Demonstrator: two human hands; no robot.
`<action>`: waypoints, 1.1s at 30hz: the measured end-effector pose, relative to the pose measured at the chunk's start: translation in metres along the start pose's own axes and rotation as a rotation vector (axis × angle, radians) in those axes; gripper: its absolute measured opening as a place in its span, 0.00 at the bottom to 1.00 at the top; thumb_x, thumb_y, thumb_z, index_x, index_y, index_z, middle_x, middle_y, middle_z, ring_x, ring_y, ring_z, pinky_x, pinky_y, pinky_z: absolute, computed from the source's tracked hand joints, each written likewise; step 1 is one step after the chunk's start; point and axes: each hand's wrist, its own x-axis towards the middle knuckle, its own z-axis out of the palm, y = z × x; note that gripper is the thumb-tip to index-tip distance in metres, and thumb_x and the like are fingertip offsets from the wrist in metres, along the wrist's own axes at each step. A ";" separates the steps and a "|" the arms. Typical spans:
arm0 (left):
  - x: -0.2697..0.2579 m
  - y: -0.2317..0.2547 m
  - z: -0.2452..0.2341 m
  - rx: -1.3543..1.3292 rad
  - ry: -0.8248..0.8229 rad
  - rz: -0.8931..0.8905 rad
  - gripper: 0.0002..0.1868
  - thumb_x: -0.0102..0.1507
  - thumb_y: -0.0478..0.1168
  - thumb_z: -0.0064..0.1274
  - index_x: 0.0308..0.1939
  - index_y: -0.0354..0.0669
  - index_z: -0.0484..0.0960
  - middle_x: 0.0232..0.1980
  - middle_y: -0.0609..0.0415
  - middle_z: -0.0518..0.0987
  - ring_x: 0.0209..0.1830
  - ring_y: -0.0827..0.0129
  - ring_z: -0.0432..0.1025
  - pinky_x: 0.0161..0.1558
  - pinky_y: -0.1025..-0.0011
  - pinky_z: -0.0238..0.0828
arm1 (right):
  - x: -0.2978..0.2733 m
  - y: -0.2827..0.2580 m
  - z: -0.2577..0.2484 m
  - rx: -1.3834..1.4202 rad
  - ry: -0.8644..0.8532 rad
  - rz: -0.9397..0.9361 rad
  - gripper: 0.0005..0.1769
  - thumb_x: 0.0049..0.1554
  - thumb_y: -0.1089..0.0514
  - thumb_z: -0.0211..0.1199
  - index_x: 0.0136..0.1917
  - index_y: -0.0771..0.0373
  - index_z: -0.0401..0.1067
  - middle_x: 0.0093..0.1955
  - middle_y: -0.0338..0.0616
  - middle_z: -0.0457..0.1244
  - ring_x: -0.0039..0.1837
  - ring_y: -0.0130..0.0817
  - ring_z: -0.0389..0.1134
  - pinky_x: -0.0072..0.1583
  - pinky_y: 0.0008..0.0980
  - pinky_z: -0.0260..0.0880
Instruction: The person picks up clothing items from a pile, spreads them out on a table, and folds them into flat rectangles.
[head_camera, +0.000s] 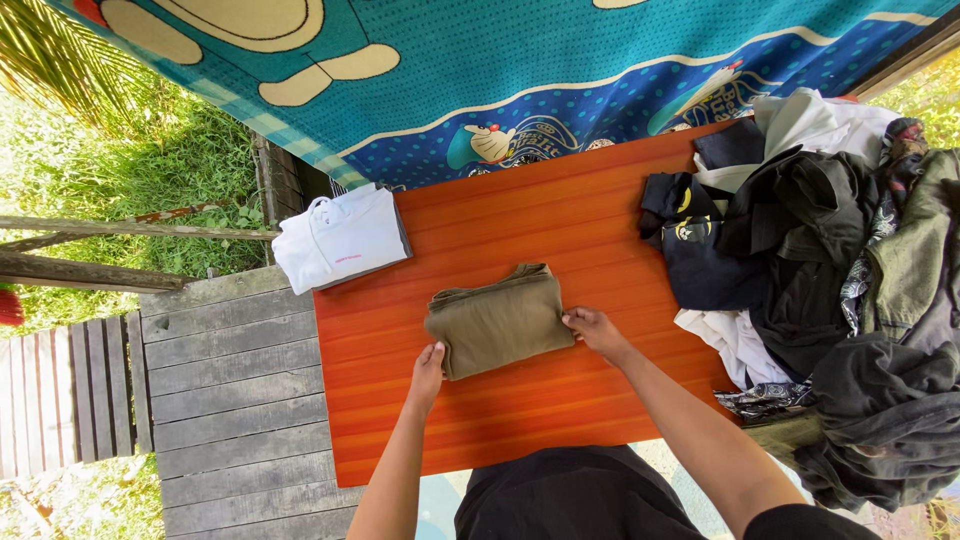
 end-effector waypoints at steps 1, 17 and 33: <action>0.002 0.007 0.008 -0.051 0.128 -0.066 0.19 0.74 0.51 0.43 0.36 0.42 0.69 0.31 0.58 0.65 0.31 0.70 0.60 0.37 0.69 0.61 | 0.005 -0.004 0.005 0.079 0.111 0.056 0.15 0.64 0.51 0.56 0.59 0.61 0.73 0.45 0.32 0.69 0.46 0.24 0.67 0.51 0.27 0.67; 0.006 0.008 0.037 -0.013 0.390 0.117 0.19 0.74 0.50 0.42 0.38 0.38 0.73 0.32 0.57 0.64 0.30 0.72 0.56 0.34 0.69 0.59 | 0.001 -0.010 0.052 -0.181 0.526 -0.112 0.16 0.65 0.54 0.56 0.58 0.70 0.70 0.42 0.52 0.67 0.42 0.37 0.65 0.48 0.36 0.67; -0.013 0.064 0.100 1.398 0.270 0.858 0.29 0.69 0.50 0.45 0.72 0.41 0.67 0.81 0.44 0.55 0.82 0.50 0.46 0.77 0.42 0.36 | 0.000 -0.059 0.100 -1.415 0.361 -0.513 0.38 0.64 0.41 0.47 0.80 0.62 0.48 0.84 0.54 0.36 0.85 0.48 0.32 0.79 0.55 0.31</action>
